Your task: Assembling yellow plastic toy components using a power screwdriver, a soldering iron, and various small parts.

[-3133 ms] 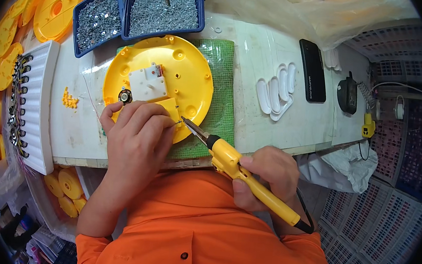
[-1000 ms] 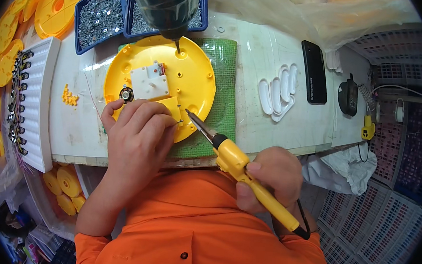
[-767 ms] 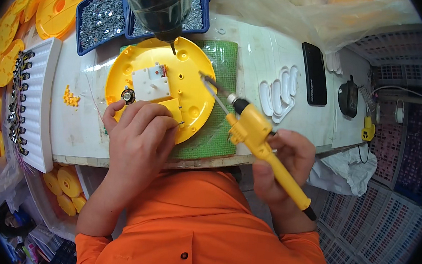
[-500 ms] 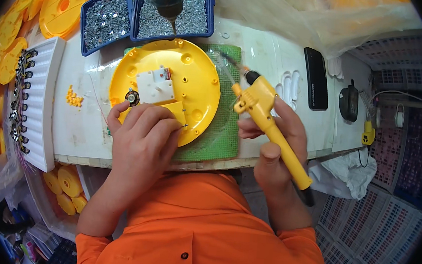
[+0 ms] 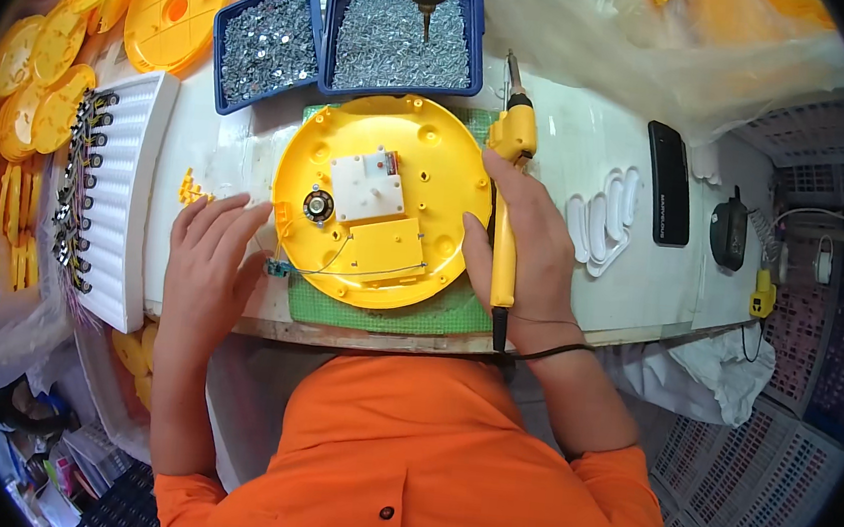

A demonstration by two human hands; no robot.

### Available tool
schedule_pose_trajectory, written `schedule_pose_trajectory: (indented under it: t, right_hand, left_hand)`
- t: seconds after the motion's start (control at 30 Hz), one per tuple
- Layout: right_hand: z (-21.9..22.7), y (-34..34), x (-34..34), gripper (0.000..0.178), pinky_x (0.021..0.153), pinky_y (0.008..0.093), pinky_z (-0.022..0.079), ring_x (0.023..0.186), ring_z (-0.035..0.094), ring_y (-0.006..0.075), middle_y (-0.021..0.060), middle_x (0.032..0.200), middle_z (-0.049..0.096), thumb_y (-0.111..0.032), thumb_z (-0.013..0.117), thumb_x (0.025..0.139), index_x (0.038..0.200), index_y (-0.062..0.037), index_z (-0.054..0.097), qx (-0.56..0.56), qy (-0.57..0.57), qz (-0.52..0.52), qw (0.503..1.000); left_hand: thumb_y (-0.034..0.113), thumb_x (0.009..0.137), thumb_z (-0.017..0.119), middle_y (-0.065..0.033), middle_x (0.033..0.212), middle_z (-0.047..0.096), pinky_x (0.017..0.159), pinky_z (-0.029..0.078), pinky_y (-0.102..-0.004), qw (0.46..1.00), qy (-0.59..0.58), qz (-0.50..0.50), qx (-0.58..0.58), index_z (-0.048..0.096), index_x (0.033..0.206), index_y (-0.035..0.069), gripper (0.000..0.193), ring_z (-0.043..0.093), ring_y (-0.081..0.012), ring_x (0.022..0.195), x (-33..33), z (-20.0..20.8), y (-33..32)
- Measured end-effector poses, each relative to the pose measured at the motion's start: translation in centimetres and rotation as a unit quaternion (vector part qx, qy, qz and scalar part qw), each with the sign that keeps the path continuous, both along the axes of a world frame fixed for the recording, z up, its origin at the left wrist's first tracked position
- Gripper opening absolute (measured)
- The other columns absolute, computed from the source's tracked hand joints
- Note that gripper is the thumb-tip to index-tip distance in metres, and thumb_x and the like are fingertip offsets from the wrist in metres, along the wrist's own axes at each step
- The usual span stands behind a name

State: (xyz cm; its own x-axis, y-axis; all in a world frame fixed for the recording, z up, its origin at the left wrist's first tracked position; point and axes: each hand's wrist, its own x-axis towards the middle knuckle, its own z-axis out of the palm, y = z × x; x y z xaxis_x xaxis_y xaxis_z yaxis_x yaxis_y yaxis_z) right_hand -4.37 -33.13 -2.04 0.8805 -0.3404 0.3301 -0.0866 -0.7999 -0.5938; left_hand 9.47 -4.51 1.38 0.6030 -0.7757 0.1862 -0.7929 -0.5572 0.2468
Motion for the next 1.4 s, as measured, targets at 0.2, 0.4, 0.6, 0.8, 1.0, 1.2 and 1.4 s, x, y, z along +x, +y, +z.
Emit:
schedule_pose_trajectory:
  t: [0.2,0.4,0.6,0.8,1.0,1.2,1.4]
  right_hand:
    - [0.1,-0.2,-1.7,0.061,0.103,0.0406,0.051,0.117,0.066,0.0342,0.0174,0.124,0.067,0.004,0.068,0.082,0.141,-0.002,0.053,0.025,-0.002,0.02,1.0]
    - [0.3,0.0,-4.7,0.057,0.102,0.0431,0.049,0.11,0.063,0.0338,0.0178,0.125,0.067,0.004,0.067,0.081,0.137,0.0001,0.054,-0.027,0.029,0.039,0.998]
    - [1.1,-0.8,-4.4,0.051,0.104,0.0468,0.045,0.112,0.06,0.0313,0.0189,0.122,0.068,-0.003,0.062,0.091,0.141,-0.0001,0.049,-0.008,-0.075,0.083,0.994]
    - [1.3,-0.2,-4.5,0.04,0.106,0.0432,0.046,0.111,0.063,0.0256,0.0188,0.119,0.07,-0.019,0.053,0.107,0.142,-0.001,0.044,0.106,-0.12,0.104,0.982]
    - [1.9,1.2,-4.1,0.045,0.104,0.0412,0.048,0.11,0.065,0.0238,0.0179,0.114,0.073,-0.01,0.063,0.102,0.141,-0.0016,0.044,0.193,-0.092,0.118,0.97]
    - [1.4,2.0,-3.1,0.053,0.086,0.033,0.052,0.092,0.067,0.0197,0.0092,0.095,0.073,0.005,0.076,0.086,0.133,-0.0024,0.053,0.237,-0.15,0.079,0.957]
    - [1.6,2.0,-3.3,0.056,0.086,0.0325,0.051,0.091,0.066,0.0194,0.0083,0.093,0.072,0.007,0.077,0.082,0.132,-0.003,0.054,0.228,-0.146,0.057,0.961]
  left_hand:
    - [0.008,0.073,0.081,-0.0049,0.087,0.064,0.093,0.047,-0.044,1.0,0.005,0.0,-0.024,0.071,0.092,0.009,0.021,0.063,-0.0266,0.094,1.7,2.4,3.8]
    - [-0.009,0.076,0.074,-0.0113,0.094,0.06,0.084,0.048,-0.0353,0.98,0.147,0.091,-0.099,0.066,0.091,0.0,0.019,0.061,-0.0273,0.092,2.3,4.8,4.9]
    - [0.017,0.09,0.076,-0.0109,0.106,0.062,0.094,0.05,-0.0357,0.853,0.372,0.04,-0.364,0.056,0.091,0.006,0.023,0.063,-0.0213,0.098,1.8,4.1,1.0]
    - [0.0,0.085,0.078,-0.0106,0.092,0.075,0.076,0.058,-0.029,0.746,0.588,0.048,-0.309,0.065,0.096,0.002,0.017,0.073,-0.0171,0.085,-1.1,4.0,-6.7]
    - [0.0,0.086,0.079,-0.0099,0.09,0.073,0.075,0.058,-0.0298,0.888,0.437,-0.045,-0.135,0.064,0.11,0.0,0.028,0.075,-0.018,0.086,-3.5,4.2,-9.7]
    - [0.0,0.086,0.078,-0.0115,0.088,0.073,0.075,0.059,-0.0309,0.892,0.431,-0.049,-0.131,0.066,0.113,0.002,0.029,0.075,-0.0214,0.082,-4.2,3.8,-9.9]
    - [-0.004,0.089,0.073,-0.0113,0.092,0.069,0.068,0.053,-0.0293,0.92,0.326,-0.098,-0.195,0.068,0.103,0.001,0.016,0.068,-0.0209,0.075,-3.7,3.1,-9.8]
